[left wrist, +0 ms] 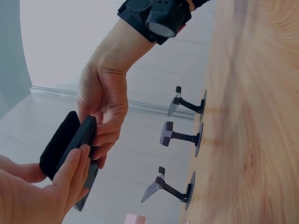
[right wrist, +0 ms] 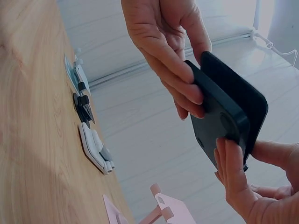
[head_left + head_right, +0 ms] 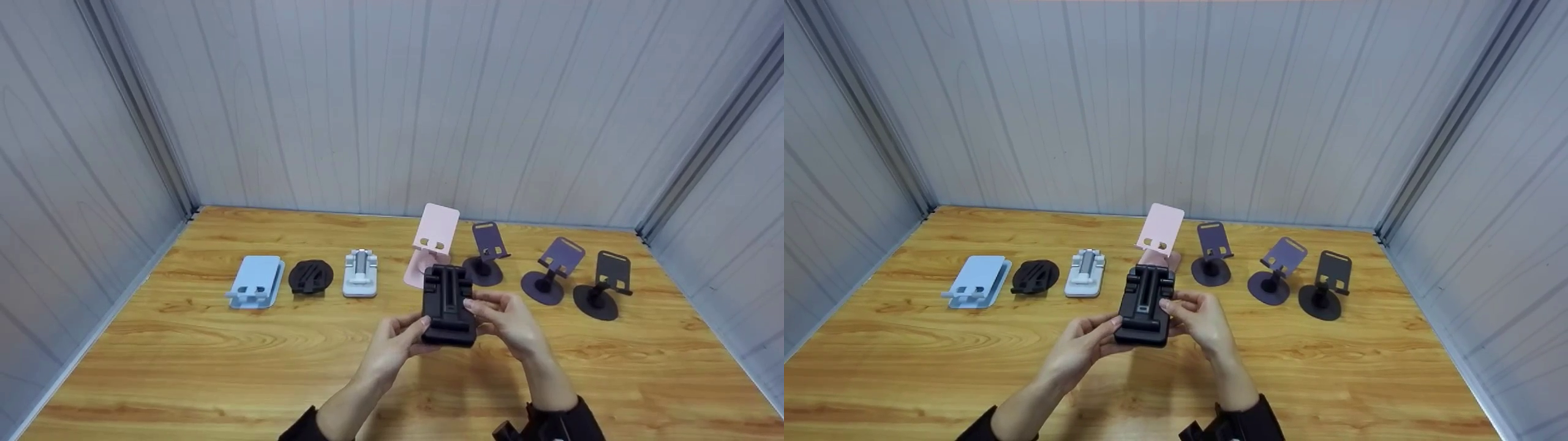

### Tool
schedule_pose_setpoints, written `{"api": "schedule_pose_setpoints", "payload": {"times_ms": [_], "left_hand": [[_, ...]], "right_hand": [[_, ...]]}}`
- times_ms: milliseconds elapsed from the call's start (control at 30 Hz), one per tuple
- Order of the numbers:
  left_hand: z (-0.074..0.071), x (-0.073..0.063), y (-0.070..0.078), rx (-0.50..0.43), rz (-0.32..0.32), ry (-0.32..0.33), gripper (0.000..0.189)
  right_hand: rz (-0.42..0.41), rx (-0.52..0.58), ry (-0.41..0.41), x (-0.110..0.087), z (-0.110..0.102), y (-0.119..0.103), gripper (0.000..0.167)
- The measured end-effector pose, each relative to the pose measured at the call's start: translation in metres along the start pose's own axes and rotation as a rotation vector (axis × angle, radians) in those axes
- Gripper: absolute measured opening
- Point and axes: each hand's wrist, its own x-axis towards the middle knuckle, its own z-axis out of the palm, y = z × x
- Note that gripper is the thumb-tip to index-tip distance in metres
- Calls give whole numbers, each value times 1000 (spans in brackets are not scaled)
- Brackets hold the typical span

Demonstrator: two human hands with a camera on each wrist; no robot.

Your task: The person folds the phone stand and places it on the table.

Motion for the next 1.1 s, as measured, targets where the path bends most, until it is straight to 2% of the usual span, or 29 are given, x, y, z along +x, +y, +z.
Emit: {"api": "schedule_pose_setpoints", "payload": {"times_ms": [200,400,600,767,833,900,1100], "left_hand": [[1,0,-1,-1,9,19,38],[1,2,-6,11,16,43,38],[-3,1,-8,5,-16,89,38],[-16,-4,-4,48,-64,134,39],[-25,-6,-1,76,-76,160,39],[-35,-9,2,114,-79,192,39],[-74,-19,10,226,-65,314,36]], "right_hand": [[5,9,23,0,2,0,33],[7,2,43,1,2,2,34],[-3,-8,12,2,4,6,41],[-5,-46,-29,4,0,4,48],[-8,-85,8,5,-9,2,48],[-9,-124,78,5,-22,-2,47],[-7,-286,354,5,-79,-13,45]]}}
